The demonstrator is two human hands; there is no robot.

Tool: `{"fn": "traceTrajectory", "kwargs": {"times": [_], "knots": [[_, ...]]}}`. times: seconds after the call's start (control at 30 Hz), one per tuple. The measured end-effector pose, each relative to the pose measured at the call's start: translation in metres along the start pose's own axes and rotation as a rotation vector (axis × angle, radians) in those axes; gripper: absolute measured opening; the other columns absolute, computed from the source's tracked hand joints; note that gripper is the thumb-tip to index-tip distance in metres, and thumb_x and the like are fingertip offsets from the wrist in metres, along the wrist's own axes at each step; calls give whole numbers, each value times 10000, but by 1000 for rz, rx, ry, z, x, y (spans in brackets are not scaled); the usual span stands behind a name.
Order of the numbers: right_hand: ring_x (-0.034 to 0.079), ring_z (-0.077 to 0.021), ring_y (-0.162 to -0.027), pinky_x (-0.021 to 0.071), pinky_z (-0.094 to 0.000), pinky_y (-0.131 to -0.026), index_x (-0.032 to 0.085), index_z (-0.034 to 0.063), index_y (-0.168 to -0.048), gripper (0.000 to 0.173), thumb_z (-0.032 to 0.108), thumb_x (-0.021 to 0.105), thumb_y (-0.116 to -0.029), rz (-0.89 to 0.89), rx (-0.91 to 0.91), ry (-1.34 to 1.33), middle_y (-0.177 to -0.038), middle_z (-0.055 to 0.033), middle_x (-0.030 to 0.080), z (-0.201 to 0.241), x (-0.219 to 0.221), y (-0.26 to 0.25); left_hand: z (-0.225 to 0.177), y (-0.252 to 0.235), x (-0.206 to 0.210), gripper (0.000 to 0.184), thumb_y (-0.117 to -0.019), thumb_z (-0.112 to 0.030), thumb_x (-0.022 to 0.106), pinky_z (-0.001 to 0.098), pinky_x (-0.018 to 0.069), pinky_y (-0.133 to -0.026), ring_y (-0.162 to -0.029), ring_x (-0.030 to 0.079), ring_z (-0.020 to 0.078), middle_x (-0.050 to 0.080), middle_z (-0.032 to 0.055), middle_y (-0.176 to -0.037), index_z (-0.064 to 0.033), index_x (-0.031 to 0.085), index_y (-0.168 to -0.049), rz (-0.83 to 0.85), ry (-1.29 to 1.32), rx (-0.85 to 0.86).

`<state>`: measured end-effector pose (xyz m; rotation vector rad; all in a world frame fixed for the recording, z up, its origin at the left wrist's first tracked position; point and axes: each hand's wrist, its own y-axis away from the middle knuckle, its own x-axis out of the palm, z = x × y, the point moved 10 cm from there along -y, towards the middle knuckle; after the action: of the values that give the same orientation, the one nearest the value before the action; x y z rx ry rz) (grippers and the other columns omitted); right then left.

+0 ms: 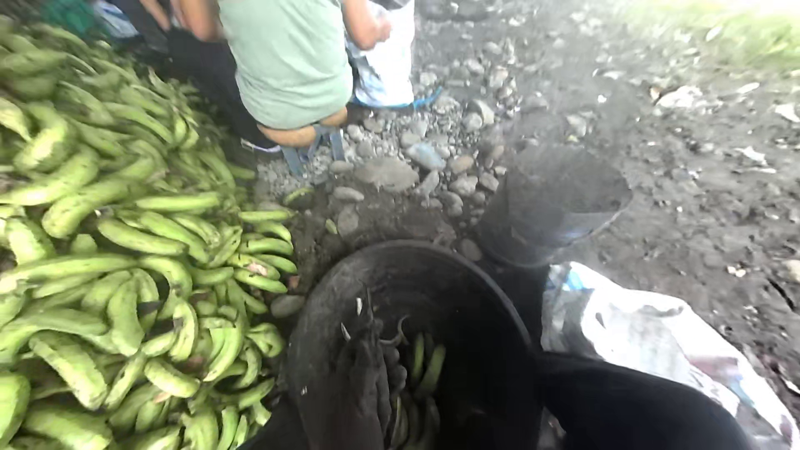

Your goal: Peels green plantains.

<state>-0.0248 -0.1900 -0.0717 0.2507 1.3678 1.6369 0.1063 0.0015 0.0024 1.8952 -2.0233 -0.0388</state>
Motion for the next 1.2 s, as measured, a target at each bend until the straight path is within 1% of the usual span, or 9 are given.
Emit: {"fn": "traceTrajectory", "kwargs": {"times": [0.23, 0.3, 0.37, 0.5, 0.6, 0.77, 0.83, 0.93, 1.2], "knots": [[444, -431, -1411, 297, -601, -1188, 510, 3, -1464, 511, 325, 509, -1068, -1, -143, 366, -1497, -264, 494, 32, -17, -90, 1, 9, 17, 400, -1120, -271, 390, 311, 597, -673, -783, 692, 192, 702, 131, -993, -56, 553, -1415, 50, 20, -77], [612, -453, -1205, 439, -698, -1021, 644, 42, -1311, 579, 516, 531, -998, -132, -345, 378, -1277, -253, 658, 15, -6, -154, 4, 12, 16, 411, -1118, -311, 406, 335, 609, -698, -814, 710, 219, 716, 140, -1027, -79, 562, -1419, 50, -22, -79], [630, -373, -1205, 472, -658, -1018, 658, 118, -1304, 663, 664, 493, -964, -73, -237, 238, -1274, -174, 675, 8, -14, -183, 4, 14, 19, 435, -1117, -359, 394, 350, 619, -695, -809, 720, 226, 726, 133, -1027, -92, 560, -1419, 59, -72, -71], [625, -312, -1165, 477, -540, -1014, 611, 54, -1346, 599, 552, 492, -1036, -28, -230, -231, -1284, -188, 646, 46, -63, -149, 6, 14, 22, 461, -1116, -415, 368, 316, 585, -618, -713, 680, 175, 704, 86, -931, -80, 577, -1354, 52, -187, -93], [630, -142, -760, 556, -331, -690, 629, 81, -1194, 451, 454, 398, -1091, -60, -547, -715, -903, -55, 651, 75, -104, -80, -3, 14, 18, 430, -1109, -385, 418, 320, 594, -589, -677, 687, 170, 713, 83, -870, -57, 636, -1281, 4, -220, 11], [680, -230, -1076, 589, -436, -927, 493, 94, -1457, 578, 508, 466, -1053, -67, -1150, -1122, -1238, -122, 678, 80, -163, 19, -39, 33, 24, 384, -1102, -273, 461, 321, 586, -588, -672, 644, 164, 675, 74, -887, -90, 533, -1432, 112, -158, 329], [695, -227, -1006, 599, -419, -893, 441, 34, -1451, 588, 426, 558, -1029, -220, -1140, -1162, -1155, -136, 690, 79, -184, 24, -31, 37, 27, 375, -1098, -287, 472, 316, 598, -644, -712, 659, 156, 691, 61, -896, -65, 564, -1385, 145, -211, 336], [684, -204, -791, 618, -386, -764, 489, 18, -1321, 311, 221, 435, -1091, -235, -1056, -1435, -911, -111, 658, 77, -184, 7, -12, 41, 33, 395, -1095, -317, 470, 304, 580, -663, -722, 648, 140, 679, 42, -883, -73, 577, -1387, 161, -298, 243], [626, -147, -570, 602, -343, -566, 540, 112, -1042, 396, 410, 292, -1119, -247, -854, -1881, -689, -21, 587, 54, -123, -33, 17, 46, 53, 392, -994, -470, 614, 368, 579, -916, -984, 683, 98, 723, 3, -1070, -150, 700, -1204, 261, -782, 398]]}}
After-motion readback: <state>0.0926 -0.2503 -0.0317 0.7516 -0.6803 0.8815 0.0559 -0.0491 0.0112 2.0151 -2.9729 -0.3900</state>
